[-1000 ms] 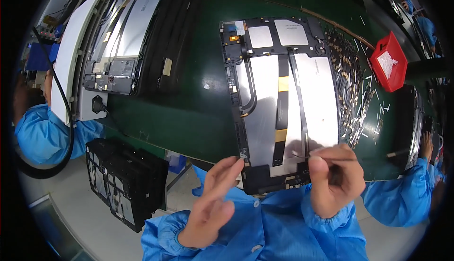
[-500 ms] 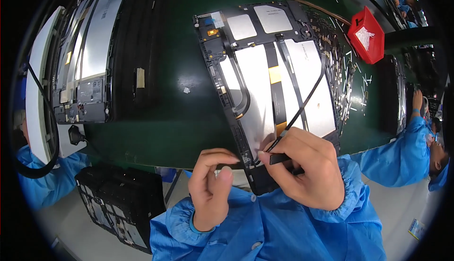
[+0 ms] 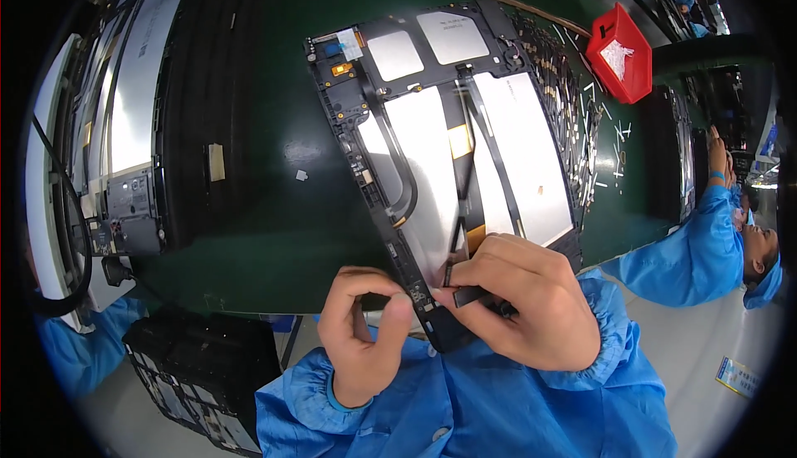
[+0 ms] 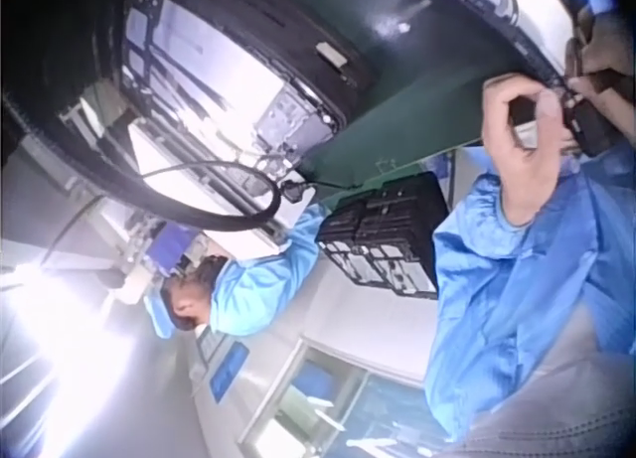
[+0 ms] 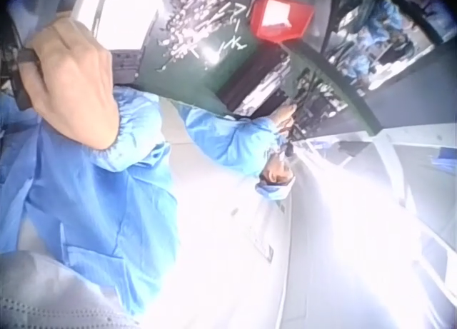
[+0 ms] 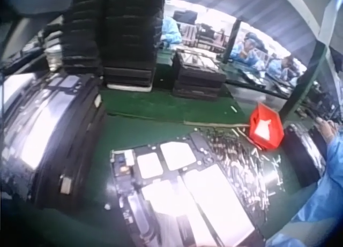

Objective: The person assembles tablet screen components by connecting flex cables and applying adhesive strips to a tablet screen, using tweezers to manipulate the small parts.

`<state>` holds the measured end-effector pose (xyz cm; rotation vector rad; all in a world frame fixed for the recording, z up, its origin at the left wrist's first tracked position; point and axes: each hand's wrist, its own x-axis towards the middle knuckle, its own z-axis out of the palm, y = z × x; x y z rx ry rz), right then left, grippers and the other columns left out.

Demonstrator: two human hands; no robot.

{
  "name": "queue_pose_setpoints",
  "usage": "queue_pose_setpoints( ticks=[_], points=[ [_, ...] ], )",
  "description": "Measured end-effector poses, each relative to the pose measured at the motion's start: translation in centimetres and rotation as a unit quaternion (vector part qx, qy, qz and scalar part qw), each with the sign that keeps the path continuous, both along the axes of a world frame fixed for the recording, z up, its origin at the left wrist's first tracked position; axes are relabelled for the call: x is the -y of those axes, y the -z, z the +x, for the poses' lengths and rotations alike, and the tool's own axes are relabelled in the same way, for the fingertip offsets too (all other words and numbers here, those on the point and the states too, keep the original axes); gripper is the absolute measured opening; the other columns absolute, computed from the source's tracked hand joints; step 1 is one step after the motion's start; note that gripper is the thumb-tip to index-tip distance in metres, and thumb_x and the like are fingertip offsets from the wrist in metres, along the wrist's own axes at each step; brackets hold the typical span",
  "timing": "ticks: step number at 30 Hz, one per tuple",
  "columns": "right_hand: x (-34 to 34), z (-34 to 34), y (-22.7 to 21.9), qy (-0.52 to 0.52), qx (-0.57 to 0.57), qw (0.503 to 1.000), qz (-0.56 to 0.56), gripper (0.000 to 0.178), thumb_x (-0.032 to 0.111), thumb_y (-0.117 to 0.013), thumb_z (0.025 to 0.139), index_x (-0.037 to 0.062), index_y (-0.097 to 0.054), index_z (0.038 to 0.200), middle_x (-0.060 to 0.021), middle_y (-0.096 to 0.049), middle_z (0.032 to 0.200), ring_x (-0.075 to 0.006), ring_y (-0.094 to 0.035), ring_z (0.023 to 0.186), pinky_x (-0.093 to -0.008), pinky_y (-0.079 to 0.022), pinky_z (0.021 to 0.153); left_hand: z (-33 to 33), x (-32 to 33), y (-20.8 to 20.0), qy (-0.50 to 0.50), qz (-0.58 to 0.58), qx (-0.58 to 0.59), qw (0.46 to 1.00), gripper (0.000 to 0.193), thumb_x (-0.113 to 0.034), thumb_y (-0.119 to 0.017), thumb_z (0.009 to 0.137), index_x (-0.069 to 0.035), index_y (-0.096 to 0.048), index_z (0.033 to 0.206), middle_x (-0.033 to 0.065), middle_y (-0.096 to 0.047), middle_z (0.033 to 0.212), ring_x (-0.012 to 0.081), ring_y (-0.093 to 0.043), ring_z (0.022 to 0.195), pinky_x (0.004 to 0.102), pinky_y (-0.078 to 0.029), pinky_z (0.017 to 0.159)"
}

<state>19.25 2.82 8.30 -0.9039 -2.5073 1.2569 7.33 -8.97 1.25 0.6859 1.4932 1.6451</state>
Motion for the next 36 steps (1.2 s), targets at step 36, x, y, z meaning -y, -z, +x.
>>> queue_pose_setpoints(
  ticks=[36],
  points=[
    [0.7, 0.2, 0.2, -0.054, -0.034, 0.998, 0.005, 0.025, 0.01, -0.069, 0.069, 0.0017, -0.06, 0.091, -0.0068, -0.044, 0.075, -0.0201, -0.056, 0.062, -0.0302, -0.045, 0.051, -2.1, 2.2, -1.0, 0.12, -0.1, 0.042, 0.987, 0.024, -0.022, -0.058, 0.088, 0.001, -0.059, 0.097, 0.0116, -0.063, 0.091, 0.0172, -0.06, 0.085, 0.0285, -0.045, 0.078]
  ],
)
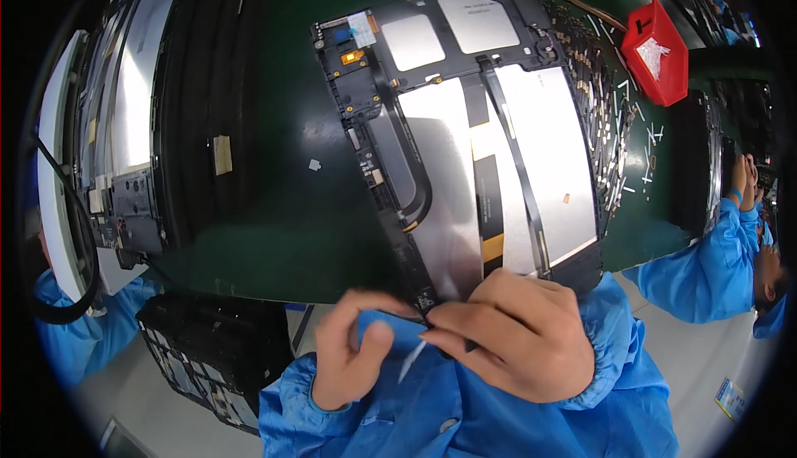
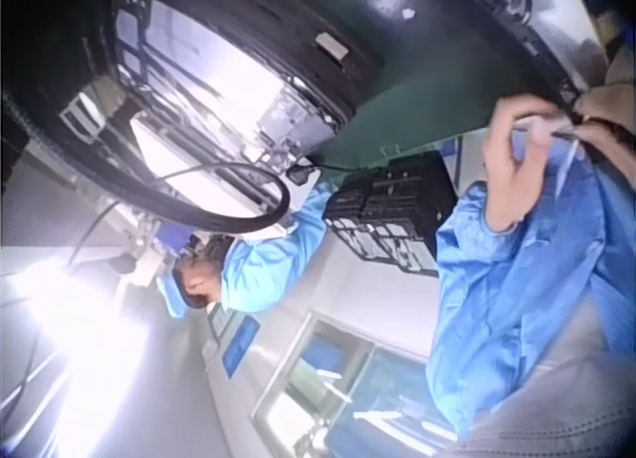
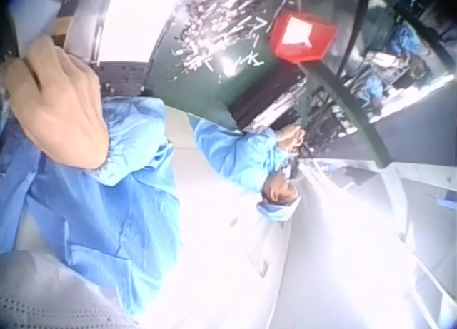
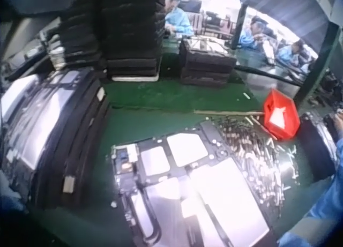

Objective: The person assembles tablet screen components by connecting flex cables and applying adhesive strips to a tablet screen, using tweezers to manipulate the small parts.

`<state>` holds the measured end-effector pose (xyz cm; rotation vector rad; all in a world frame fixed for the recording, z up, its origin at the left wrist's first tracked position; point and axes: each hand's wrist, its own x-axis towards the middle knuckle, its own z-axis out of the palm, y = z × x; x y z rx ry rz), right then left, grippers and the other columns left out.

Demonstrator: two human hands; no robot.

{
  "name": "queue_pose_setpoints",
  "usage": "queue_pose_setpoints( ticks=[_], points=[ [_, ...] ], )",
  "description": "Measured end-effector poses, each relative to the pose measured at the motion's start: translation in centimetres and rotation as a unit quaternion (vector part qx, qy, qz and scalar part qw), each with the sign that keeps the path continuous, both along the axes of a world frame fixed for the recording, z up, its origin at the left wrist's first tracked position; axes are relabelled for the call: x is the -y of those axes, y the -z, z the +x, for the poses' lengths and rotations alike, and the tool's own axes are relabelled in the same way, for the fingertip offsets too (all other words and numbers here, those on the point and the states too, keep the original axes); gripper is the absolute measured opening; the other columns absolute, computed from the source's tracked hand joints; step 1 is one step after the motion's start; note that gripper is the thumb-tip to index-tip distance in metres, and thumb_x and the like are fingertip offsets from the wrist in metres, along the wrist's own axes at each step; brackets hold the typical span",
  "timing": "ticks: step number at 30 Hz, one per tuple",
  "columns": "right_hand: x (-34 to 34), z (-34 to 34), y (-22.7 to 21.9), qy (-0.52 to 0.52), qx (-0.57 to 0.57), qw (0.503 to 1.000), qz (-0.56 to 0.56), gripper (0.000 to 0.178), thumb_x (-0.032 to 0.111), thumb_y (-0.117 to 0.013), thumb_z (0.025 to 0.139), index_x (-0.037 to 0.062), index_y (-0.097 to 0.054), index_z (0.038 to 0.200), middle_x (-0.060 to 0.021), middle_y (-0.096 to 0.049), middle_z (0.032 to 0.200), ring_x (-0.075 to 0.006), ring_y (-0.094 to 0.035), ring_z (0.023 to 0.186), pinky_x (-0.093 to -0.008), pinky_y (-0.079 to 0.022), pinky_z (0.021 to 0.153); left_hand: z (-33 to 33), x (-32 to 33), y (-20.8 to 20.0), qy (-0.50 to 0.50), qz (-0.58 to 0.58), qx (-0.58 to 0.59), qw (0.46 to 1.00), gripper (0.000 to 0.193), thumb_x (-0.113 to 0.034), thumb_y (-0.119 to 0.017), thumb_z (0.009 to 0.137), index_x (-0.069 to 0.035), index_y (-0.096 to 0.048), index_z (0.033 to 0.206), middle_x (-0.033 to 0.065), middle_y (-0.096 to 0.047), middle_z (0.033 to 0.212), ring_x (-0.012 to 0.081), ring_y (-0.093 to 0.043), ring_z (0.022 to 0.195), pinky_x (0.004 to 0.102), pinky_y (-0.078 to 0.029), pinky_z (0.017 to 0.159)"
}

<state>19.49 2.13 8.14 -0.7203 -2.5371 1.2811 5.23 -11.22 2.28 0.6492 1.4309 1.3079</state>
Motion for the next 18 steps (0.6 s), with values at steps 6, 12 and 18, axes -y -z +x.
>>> queue_pose_setpoints(
  ticks=[6, 12, 18],
  points=[
    [0.5, -0.2, 0.3, 0.038, 0.037, 0.997, 0.057, 0.023, 0.013, -0.07, 0.069, 0.0014, -0.061, 0.088, -0.0063, -0.046, 0.077, -0.0199, -0.057, 0.06, -0.0303, -0.046, 0.051, 0.7, 2.0, -1.1, 0.032, -0.026, -0.05, 0.998, 0.017, -0.005, -0.073, 0.075, -0.001, -0.068, 0.091, 0.0093, -0.068, 0.081, 0.0165, -0.063, 0.073, 0.0246, -0.047, 0.066],
    [0.0, 0.6, 0.6, -0.013, -0.185, 0.979, -0.086, 0.023, 0.008, -0.068, 0.069, -0.0018, -0.067, 0.09, -0.0132, -0.064, 0.087, -0.0214, -0.066, 0.065, -0.0269, -0.054, 0.057, 0.9, 0.0, -1.8, -0.016, 0.036, -0.044, 0.998, 0.019, -0.005, -0.074, 0.074, -0.003, -0.069, 0.092, 0.0098, -0.068, 0.081, 0.0159, -0.063, 0.067, 0.0221, -0.047, 0.059],
    [-0.8, 1.5, 0.4, -0.005, -0.167, 0.982, -0.091, 0.025, 0.008, -0.066, 0.07, 0.0021, -0.067, 0.095, -0.0097, -0.063, 0.087, -0.0174, -0.064, 0.062, -0.0258, -0.052, 0.055, 1.7, -1.6, -2.9, -0.013, 0.126, -0.069, 0.99, 0.017, -0.004, -0.072, 0.074, -0.001, -0.069, 0.09, 0.0125, -0.068, 0.081, 0.0191, -0.063, 0.067, 0.0244, -0.048, 0.061]
  ],
)
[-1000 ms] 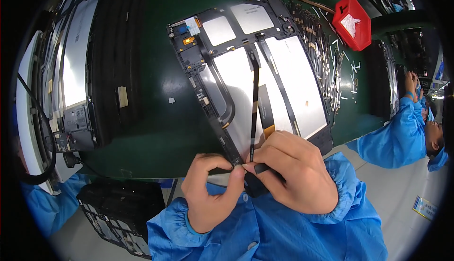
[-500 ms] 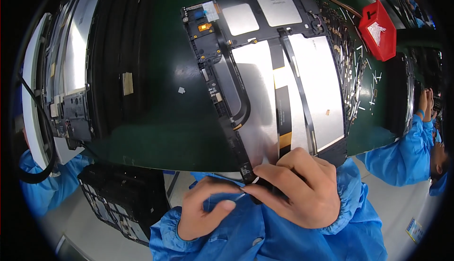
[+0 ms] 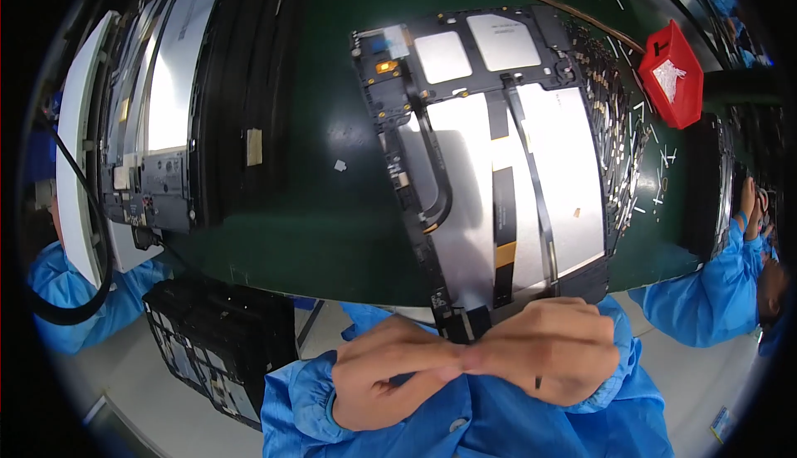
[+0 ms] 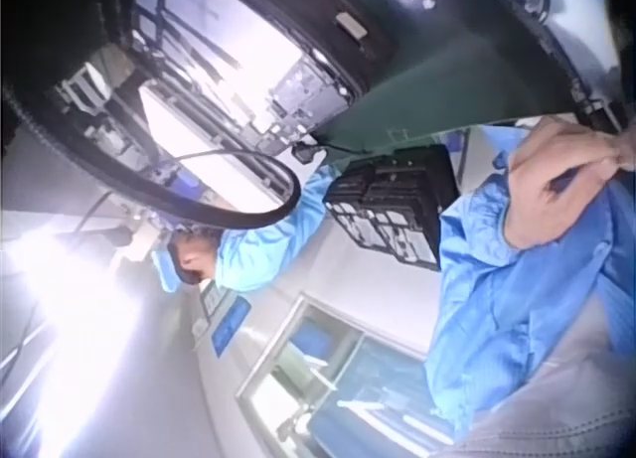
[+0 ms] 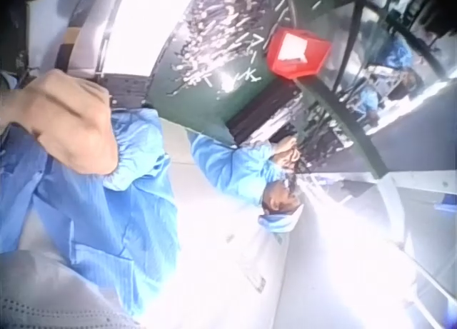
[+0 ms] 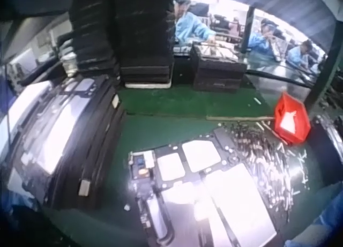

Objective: The person assembles tablet screen components by connecting flex cables and applying adhesive strips to a tablet screen, using tweezers to manipulate the small parts.

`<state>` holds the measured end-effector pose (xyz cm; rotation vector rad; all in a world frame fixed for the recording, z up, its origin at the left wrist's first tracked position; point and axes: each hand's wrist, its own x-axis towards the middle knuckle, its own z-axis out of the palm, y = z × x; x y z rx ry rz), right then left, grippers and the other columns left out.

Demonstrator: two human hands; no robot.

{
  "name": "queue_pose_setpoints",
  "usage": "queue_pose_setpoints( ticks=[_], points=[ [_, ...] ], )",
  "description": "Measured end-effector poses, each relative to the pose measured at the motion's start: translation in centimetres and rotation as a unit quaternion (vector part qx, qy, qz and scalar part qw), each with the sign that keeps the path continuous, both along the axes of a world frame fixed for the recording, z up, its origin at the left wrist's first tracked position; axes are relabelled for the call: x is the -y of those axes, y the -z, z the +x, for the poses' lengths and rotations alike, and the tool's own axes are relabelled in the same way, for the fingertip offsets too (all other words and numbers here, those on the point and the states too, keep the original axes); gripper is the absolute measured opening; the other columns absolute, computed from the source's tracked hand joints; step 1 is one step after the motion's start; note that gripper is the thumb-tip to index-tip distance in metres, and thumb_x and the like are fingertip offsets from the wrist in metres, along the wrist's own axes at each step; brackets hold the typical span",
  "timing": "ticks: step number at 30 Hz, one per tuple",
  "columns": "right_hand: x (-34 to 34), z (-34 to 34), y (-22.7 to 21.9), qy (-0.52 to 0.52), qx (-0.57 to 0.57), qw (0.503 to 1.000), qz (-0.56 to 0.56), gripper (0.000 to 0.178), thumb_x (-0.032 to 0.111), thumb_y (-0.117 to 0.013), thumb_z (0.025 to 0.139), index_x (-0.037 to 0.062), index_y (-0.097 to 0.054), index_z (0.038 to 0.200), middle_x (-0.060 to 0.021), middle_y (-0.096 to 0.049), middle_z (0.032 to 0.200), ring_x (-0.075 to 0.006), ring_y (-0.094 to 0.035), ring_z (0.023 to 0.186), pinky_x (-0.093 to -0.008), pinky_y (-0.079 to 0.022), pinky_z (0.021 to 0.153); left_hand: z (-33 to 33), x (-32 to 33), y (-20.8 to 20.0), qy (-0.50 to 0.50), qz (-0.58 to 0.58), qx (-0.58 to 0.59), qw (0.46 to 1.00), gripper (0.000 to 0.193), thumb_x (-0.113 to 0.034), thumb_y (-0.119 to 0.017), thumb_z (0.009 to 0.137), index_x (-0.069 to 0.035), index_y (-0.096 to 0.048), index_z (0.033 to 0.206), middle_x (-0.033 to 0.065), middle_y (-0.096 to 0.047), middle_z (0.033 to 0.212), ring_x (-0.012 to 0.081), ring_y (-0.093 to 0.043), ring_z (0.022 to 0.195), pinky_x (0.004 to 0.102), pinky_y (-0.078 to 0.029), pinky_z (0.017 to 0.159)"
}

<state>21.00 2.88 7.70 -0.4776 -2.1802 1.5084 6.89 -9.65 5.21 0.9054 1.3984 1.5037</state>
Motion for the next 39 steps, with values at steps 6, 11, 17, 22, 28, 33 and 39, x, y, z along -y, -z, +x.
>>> queue_pose_setpoints(
  ticks=[6, 11, 17, 22, 28, 33, 39],
  points=[
    [-1.1, 0.5, -1.5, -0.074, -0.094, 0.977, 0.177, 0.014, 0.005, -0.054, 0.085, 0.0009, -0.068, 0.086, -0.0078, -0.064, 0.082, -0.0112, -0.053, 0.047, -0.0197, -0.04, 0.04, -0.3, -1.0, 0.9, 0.008, 0.141, -0.31, 0.94, 0.018, -0.007, -0.066, 0.077, -0.01, -0.066, 0.096, 0.0058, -0.07, 0.088, 0.0226, -0.063, 0.092, 0.0315, -0.048, 0.076],
    [-8.2, 6.2, -2.3, 0.415, 0.059, 0.877, 0.236, 0.01, 0.004, -0.06, 0.083, -0.0023, -0.066, 0.086, -0.0071, -0.065, 0.075, -0.0132, -0.06, 0.07, -0.0206, -0.045, 0.064, -0.5, -1.4, 0.5, 0.028, 0.164, -0.397, 0.903, 0.018, -0.013, -0.068, 0.079, -0.013, -0.064, 0.096, 0.0009, -0.07, 0.089, 0.018, -0.064, 0.087, 0.034, -0.047, 0.079],
    [-22.1, 13.8, 1.6, 0.41, 0.18, 0.849, 0.279, 0.028, 0.018, -0.062, 0.087, -0.0013, -0.064, 0.106, -0.0098, -0.065, 0.088, -0.0119, -0.057, 0.077, -0.0214, -0.044, 0.07, -0.2, -1.1, 2.2, -0.105, 0.169, -0.277, 0.94, 0.023, -0.007, -0.07, 0.077, -0.008, -0.054, 0.094, 0.0087, -0.07, 0.083, 0.022, -0.065, 0.085, 0.0382, -0.047, 0.082],
    [-13.4, 7.4, -0.7, 0.336, 0.156, 0.904, 0.212, 0.029, 0.019, -0.056, 0.091, -0.0023, -0.061, 0.11, -0.0092, -0.054, 0.099, -0.0105, -0.05, 0.075, -0.0222, -0.04, 0.066, -1.2, -2.1, 1.8, -0.042, 0.12, -0.307, 0.943, 0.023, -0.005, -0.072, 0.075, -0.006, -0.055, 0.091, 0.0135, -0.069, 0.092, 0.0297, -0.062, 0.101, 0.0431, -0.043, 0.092],
    [-3.4, 2.8, -1.9, 0.066, 0.156, 0.979, 0.118, 0.022, -0.004, -0.067, 0.074, -0.0012, -0.066, 0.096, -0.0118, -0.056, 0.083, -0.0213, -0.058, 0.066, -0.0286, -0.047, 0.059, -2.0, -4.0, 1.9, -0.021, 0.077, -0.275, 0.958, 0.024, -0.004, -0.075, 0.071, -0.009, -0.063, 0.09, 0.0109, -0.068, 0.099, 0.0276, -0.059, 0.107, 0.0435, -0.039, 0.098],
    [-1.7, 1.9, -0.9, 0.072, 0.134, 0.981, 0.122, 0.025, -0.003, -0.072, 0.068, -0.0004, -0.065, 0.092, -0.011, -0.059, 0.076, -0.0237, -0.06, 0.069, -0.0309, -0.049, 0.06, -2.0, -4.3, 2.3, -0.046, 0.094, -0.264, 0.959, 0.014, -0.013, -0.069, 0.079, -0.006, -0.058, 0.083, 0.0138, -0.069, 0.085, 0.0262, -0.065, 0.092, 0.041, -0.039, 0.094],
    [-1.3, 0.9, 0.5, 0.04, 0.029, 0.989, 0.142, 0.025, -0.001, -0.072, 0.062, 0.0009, -0.067, 0.086, -0.01, -0.065, 0.082, -0.0196, -0.06, 0.07, -0.026, -0.048, 0.06, -2.3, -4.9, 2.0, -0.056, 0.095, -0.253, 0.961, 0.013, -0.013, -0.069, 0.078, -0.006, -0.058, 0.082, 0.0116, -0.069, 0.082, 0.0246, -0.065, 0.086, 0.0401, -0.037, 0.093]
  ],
)
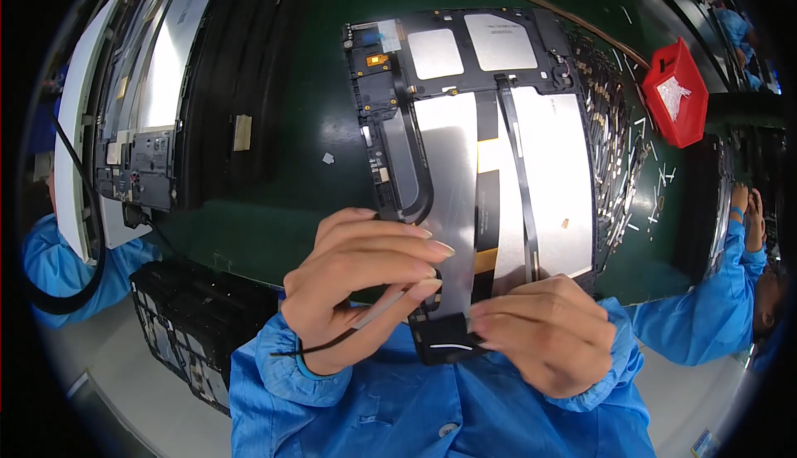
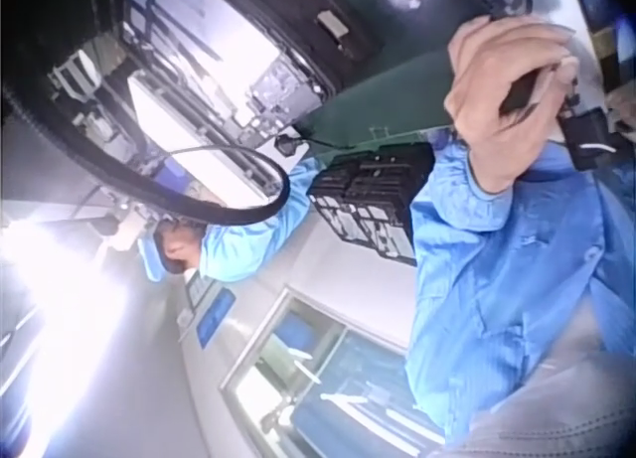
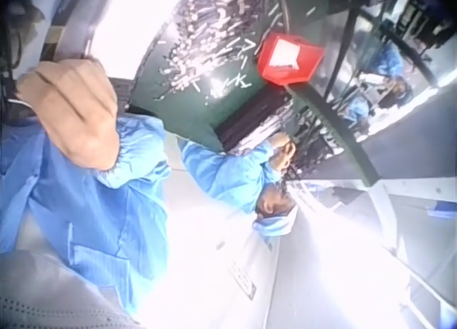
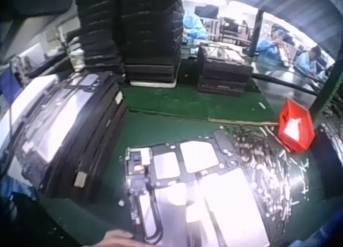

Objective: The person assembles tablet screen components by connecting flex cables and applying adhesive strips to a tablet screen, using tweezers to manipulate the small parts.

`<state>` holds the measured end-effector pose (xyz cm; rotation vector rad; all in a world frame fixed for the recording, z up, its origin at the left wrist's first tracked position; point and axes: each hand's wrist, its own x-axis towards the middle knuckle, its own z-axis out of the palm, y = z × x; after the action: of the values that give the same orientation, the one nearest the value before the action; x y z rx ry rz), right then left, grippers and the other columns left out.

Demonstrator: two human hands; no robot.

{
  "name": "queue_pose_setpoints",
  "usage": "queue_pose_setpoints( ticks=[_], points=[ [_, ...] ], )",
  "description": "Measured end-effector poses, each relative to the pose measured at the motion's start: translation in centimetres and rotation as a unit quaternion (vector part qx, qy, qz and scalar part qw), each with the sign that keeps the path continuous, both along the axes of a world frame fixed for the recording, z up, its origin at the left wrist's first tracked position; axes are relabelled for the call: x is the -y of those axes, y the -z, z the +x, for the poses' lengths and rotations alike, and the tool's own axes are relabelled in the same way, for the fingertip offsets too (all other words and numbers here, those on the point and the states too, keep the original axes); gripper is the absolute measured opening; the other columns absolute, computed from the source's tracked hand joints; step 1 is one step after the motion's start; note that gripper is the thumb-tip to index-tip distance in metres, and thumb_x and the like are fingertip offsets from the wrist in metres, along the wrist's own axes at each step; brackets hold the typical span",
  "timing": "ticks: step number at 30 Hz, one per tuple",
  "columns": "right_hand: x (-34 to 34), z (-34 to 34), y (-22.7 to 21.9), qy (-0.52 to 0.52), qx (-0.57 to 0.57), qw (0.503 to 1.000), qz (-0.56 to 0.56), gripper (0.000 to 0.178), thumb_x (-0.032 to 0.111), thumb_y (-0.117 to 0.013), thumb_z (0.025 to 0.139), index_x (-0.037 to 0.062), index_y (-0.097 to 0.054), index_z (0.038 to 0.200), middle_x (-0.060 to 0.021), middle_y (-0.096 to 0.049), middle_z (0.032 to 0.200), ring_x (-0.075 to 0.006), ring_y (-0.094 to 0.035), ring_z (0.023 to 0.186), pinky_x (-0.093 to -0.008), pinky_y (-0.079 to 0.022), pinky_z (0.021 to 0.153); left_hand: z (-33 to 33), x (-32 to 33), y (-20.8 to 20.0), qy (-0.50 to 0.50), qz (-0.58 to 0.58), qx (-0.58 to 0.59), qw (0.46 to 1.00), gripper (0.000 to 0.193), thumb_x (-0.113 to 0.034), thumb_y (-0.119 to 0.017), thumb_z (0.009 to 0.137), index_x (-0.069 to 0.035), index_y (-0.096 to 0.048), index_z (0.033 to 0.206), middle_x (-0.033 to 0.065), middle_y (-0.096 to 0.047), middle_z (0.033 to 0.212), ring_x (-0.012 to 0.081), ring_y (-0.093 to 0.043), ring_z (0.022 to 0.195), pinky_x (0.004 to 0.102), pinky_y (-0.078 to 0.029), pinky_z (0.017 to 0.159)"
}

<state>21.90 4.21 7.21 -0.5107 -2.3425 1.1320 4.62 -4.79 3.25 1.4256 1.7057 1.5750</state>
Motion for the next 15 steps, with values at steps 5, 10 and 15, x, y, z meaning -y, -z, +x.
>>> queue_pose_setpoints(
  ticks=[5, 10, 15],
  points=[
    [1.3, -1.0, 0.4, 0.054, 0.009, 0.998, 0.013, 0.027, 0.003, -0.07, 0.06, 0.0006, -0.069, 0.087, -0.01, -0.057, 0.086, -0.0208, -0.056, 0.075, -0.0275, -0.047, 0.061, -0.5, 0.1, 0.2, 0.01, 0.0, -0.008, 1.0, 0.012, -0.012, -0.069, 0.077, -0.007, -0.059, 0.081, 0.011, -0.069, 0.08, 0.0243, -0.065, 0.085, 0.0399, -0.038, 0.092],
    [0.7, -0.7, 1.1, 0.01, 0.027, 0.997, 0.078, 0.03, 0.008, -0.068, 0.056, 0.0021, -0.068, 0.085, -0.0088, -0.056, 0.084, -0.0207, -0.055, 0.074, -0.0272, -0.047, 0.063, -0.7, -0.3, 0.4, 0.017, 0.012, -0.002, 1.0, 0.012, -0.012, -0.069, 0.077, -0.007, -0.059, 0.081, 0.0106, -0.069, 0.079, 0.0238, -0.065, 0.085, 0.0391, -0.039, 0.089],
    [0.8, -0.8, 1.2, 0.005, 0.06, 0.987, 0.148, 0.027, 0.009, -0.067, 0.056, 0.0042, -0.067, 0.083, -0.0049, -0.056, 0.083, -0.0185, -0.054, 0.073, -0.0276, -0.046, 0.063, -1.0, -0.4, 0.3, 0.036, 0.016, -0.03, 0.999, 0.016, -0.015, -0.072, 0.076, -0.007, -0.059, 0.081, 0.0098, -0.069, 0.079, 0.0225, -0.066, 0.083, 0.0378, -0.041, 0.087]
  ],
)
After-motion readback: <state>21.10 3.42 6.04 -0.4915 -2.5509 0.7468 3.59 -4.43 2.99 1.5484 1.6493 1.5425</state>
